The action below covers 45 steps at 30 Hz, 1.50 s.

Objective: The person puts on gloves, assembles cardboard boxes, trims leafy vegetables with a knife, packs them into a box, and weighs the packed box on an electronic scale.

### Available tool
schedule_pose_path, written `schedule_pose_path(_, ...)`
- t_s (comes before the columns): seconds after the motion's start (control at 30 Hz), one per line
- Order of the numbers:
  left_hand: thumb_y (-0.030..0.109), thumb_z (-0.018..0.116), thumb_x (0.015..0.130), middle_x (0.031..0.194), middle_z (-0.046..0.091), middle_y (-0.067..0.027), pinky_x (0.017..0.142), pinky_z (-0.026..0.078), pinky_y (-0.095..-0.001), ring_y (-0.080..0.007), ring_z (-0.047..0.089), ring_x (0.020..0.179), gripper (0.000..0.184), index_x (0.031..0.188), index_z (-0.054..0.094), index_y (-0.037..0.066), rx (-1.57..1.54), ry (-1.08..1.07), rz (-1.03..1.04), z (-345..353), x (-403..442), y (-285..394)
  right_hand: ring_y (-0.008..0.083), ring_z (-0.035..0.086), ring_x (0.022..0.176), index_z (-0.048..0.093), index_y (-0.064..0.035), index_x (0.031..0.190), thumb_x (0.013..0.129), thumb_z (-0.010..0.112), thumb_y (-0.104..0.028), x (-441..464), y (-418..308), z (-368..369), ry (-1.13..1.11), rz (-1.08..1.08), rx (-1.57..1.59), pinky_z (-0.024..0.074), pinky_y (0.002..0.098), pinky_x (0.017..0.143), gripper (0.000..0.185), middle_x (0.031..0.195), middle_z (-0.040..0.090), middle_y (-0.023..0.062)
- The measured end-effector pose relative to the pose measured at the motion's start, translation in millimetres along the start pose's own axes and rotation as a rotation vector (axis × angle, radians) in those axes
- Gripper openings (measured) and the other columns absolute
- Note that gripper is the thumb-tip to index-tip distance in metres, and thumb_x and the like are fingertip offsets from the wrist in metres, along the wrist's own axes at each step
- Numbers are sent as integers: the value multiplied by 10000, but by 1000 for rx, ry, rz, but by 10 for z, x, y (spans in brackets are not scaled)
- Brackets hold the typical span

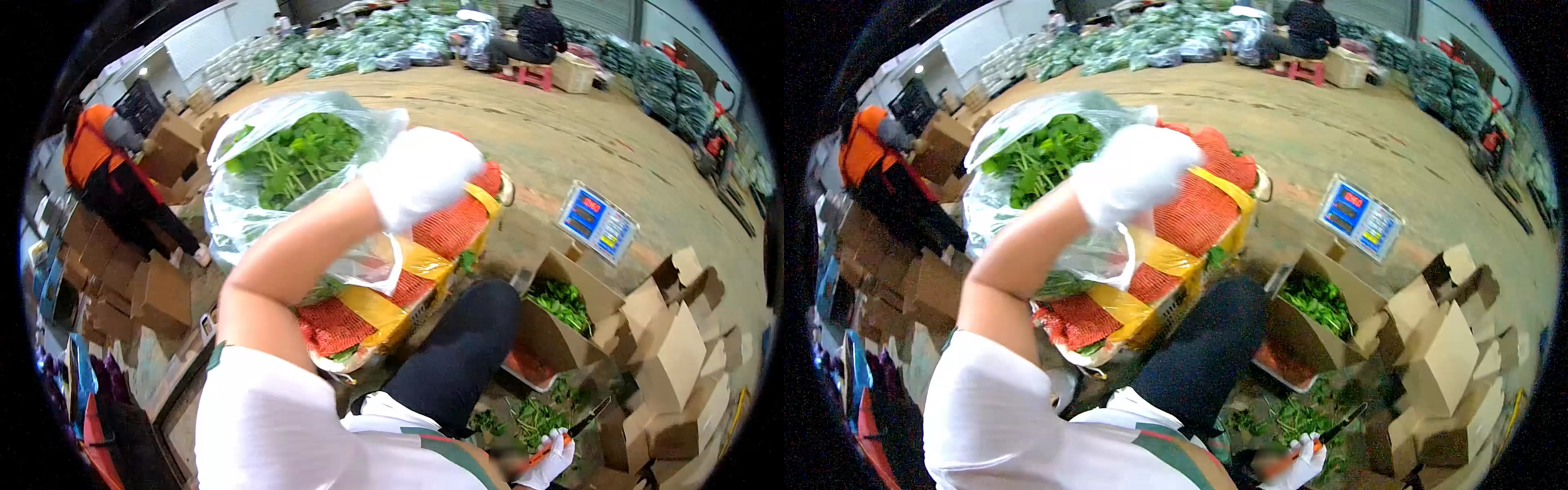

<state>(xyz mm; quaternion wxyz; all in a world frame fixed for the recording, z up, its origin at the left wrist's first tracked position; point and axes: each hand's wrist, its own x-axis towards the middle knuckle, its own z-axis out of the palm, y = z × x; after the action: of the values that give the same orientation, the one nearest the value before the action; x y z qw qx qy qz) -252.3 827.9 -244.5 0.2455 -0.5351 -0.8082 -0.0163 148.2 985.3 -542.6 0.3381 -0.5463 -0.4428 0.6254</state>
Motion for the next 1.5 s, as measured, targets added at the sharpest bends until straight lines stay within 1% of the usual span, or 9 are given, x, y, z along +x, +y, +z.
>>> schedule_pose_path(0.17,65,544,664,702,611,-137,623,479,-364,-299,602,670,136,741,655,79,633,-383,-414,-659,-759,-991,171,549,681,538,9,1008,810,555,-98,-18,-223,289,-57,56,-27,429,283,586,225,899,601,95)
schedule_pose_path(0.33,5,583,636,1095,573,-32,893,378,-404,-245,519,1036,538,1136,560,200,489,-748,-165,-207,-1423,-1606,177,548,730,571,0,934,742,610,-88,-83,-244,407,-84,89,-5,430,289,604,214,883,591,90)
schedule_pose_path(0.5,59,549,700,917,605,-87,864,405,-405,-248,579,915,299,980,600,152,613,-898,-197,90,-1582,-1653,162,538,660,551,-25,883,698,625,-8,-104,-193,396,-51,79,62,430,271,558,200,815,581,60)
schedule_pose_path(0.57,39,556,669,829,590,-117,597,494,-359,-273,608,751,246,908,581,94,377,-712,-268,27,-1640,-1715,151,534,650,537,-43,886,687,623,12,-81,-160,383,-50,69,48,427,257,552,223,797,573,47)
schedule_pose_path(0.73,22,550,652,775,523,-90,593,471,-362,-265,580,743,232,873,555,92,403,-400,-89,-54,-1476,-1765,163,533,659,527,-44,901,726,600,-19,202,180,285,-97,1,2,422,275,567,191,798,573,56)
schedule_pose_path(0.93,28,557,698,1335,367,-94,1032,236,-406,-255,295,1270,843,1389,120,230,438,-602,99,406,-1103,-1968,163,523,658,543,3,861,765,568,-30,192,133,242,-122,-57,-135,416,288,584,105,770,568,70)
schedule_pose_path(1.1,28,549,688,866,556,-92,929,355,-372,-244,553,834,716,1341,281,151,495,-690,-68,563,-1070,-2134,157,510,632,548,20,896,775,578,-44,200,148,278,-120,-70,-146,414,296,571,140,762,572,76)
schedule_pose_path(1.3,-42,536,619,1053,515,-119,832,424,-364,-282,515,940,547,1124,543,168,518,68,36,20,-1388,-2248,150,501,593,553,9,842,784,594,-60,228,57,591,-181,-73,-227,408,277,533,98,740,577,77)
schedule_pose_path(1.5,-58,524,622,987,560,-99,790,445,-354,-284,541,920,545,1121,551,160,17,-259,51,9,-1325,-2156,142,489,532,536,-23,817,735,644,-31,546,306,684,-303,-66,-118,393,262,464,136,694,557,74)
